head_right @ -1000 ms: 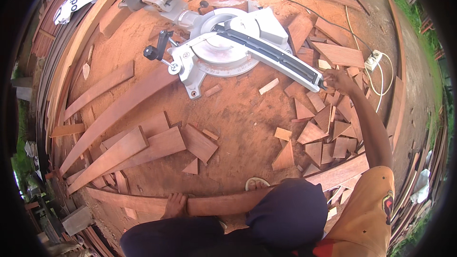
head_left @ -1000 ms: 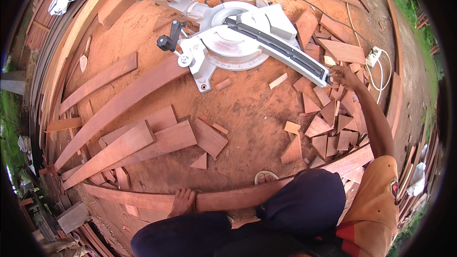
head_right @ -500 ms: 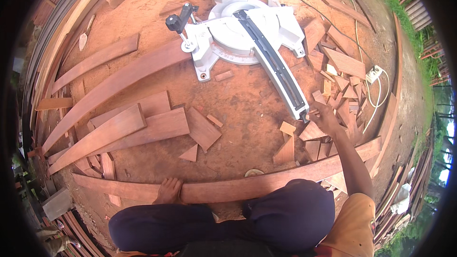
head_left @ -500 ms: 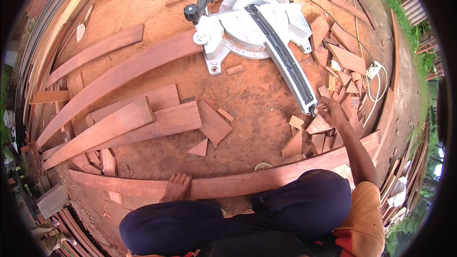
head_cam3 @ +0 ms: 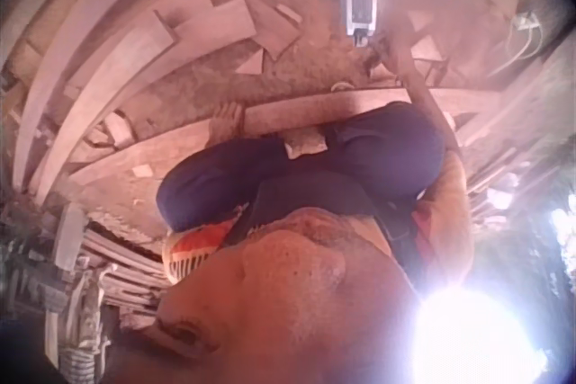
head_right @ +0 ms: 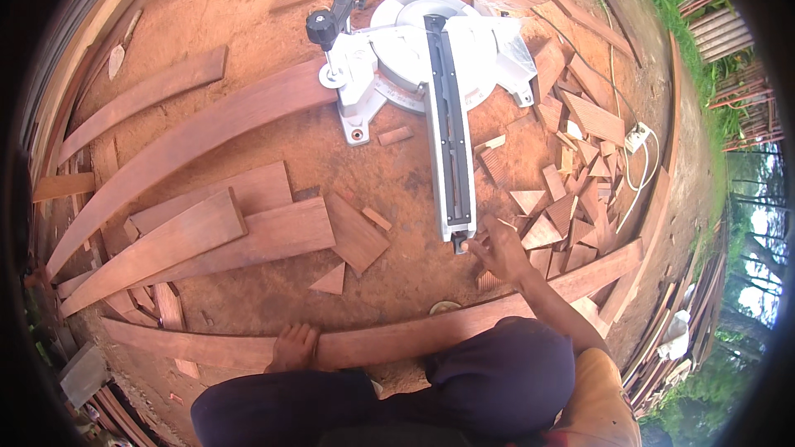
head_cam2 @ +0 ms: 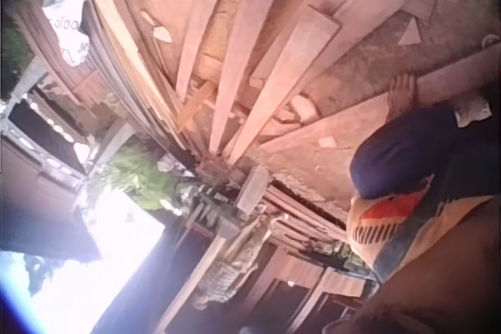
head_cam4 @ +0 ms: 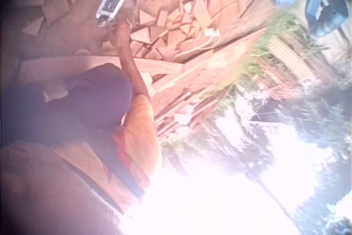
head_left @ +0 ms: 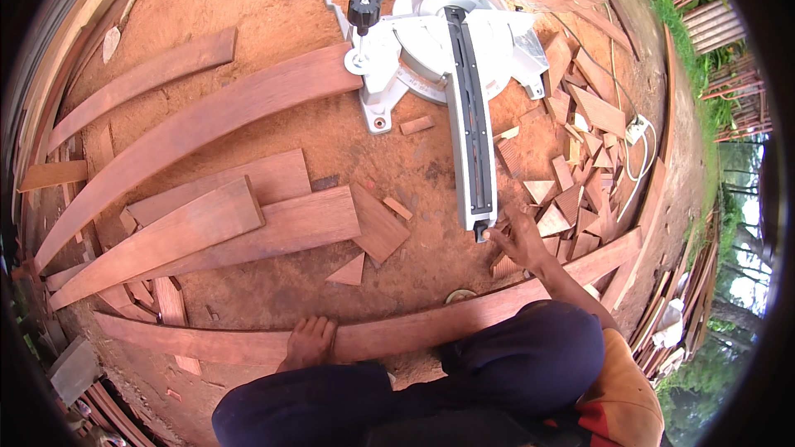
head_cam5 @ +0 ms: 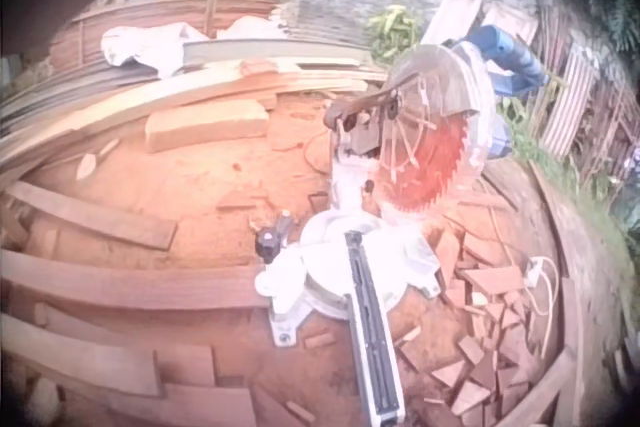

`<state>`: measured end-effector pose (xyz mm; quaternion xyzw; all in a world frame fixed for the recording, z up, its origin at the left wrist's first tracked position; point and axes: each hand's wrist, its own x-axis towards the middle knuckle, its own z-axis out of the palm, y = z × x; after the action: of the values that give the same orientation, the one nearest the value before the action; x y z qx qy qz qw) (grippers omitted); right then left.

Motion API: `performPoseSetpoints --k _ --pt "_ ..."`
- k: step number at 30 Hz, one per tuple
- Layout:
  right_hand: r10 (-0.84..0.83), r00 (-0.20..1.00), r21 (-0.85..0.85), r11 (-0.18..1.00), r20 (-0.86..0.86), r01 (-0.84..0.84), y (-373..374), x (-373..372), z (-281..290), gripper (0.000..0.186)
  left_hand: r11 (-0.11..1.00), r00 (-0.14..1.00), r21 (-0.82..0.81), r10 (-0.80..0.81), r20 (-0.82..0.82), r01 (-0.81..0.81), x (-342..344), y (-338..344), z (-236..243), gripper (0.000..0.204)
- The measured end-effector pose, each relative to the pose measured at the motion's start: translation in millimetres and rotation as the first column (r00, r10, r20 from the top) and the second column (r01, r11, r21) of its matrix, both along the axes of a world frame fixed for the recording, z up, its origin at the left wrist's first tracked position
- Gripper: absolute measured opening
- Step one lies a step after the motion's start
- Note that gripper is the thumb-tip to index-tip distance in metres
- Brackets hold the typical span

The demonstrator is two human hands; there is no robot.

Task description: The person uses a miter saw to cut wooden planks into smaller pieces. They position the wood, operate the saw, and then move the cut pieces aside. Later, they measure a wooden structure with a tape measure and mark it with a pencil.

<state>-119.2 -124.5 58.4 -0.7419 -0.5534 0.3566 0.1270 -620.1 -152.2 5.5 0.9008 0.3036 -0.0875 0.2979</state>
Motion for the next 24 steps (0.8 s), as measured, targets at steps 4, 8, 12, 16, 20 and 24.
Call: performPoseSetpoints --k 4,8,12,16,20,24 --pt "0.05 0.997 -0.088 0.995 0.056 -0.045 10 -30 -6 0.042 0.999 0.999 -0.022 0.028 0.018 -0.027 -3 -3 -2 0.087" --pt "0.035 0.998 -0.148 0.989 0.061 -0.026 26 -63 4 0.043 0.997 0.999 0.063 -0.05 0.014 0.049 -9 -5 -18 0.085" --pt "0.011 1.0 -0.124 0.992 0.028 -0.008 42 -83 -2 0.043 1.0 0.999 -0.014 -0.007 0.034 0.007 8 16 11 0.085" --pt "-0.022 1.0 -0.128 0.991 0.01 0.023 56 -87 -2 0.045 0.997 0.983 -0.036 0.077 0.169 -0.072 34 77 47 0.08" --pt "0.043 0.998 -0.059 0.997 0.051 -0.04 63 -103 0 0.041 0.911 0.923 0.367 0.036 0.383 -0.188 91 154 61 0.069" --pt "-0.113 0.951 0.035 0.991 -0.287 0.128 40 -114 -16 0.02 0.855 0.983 0.519 -0.097 0.158 0.001 124 186 21 0.066"
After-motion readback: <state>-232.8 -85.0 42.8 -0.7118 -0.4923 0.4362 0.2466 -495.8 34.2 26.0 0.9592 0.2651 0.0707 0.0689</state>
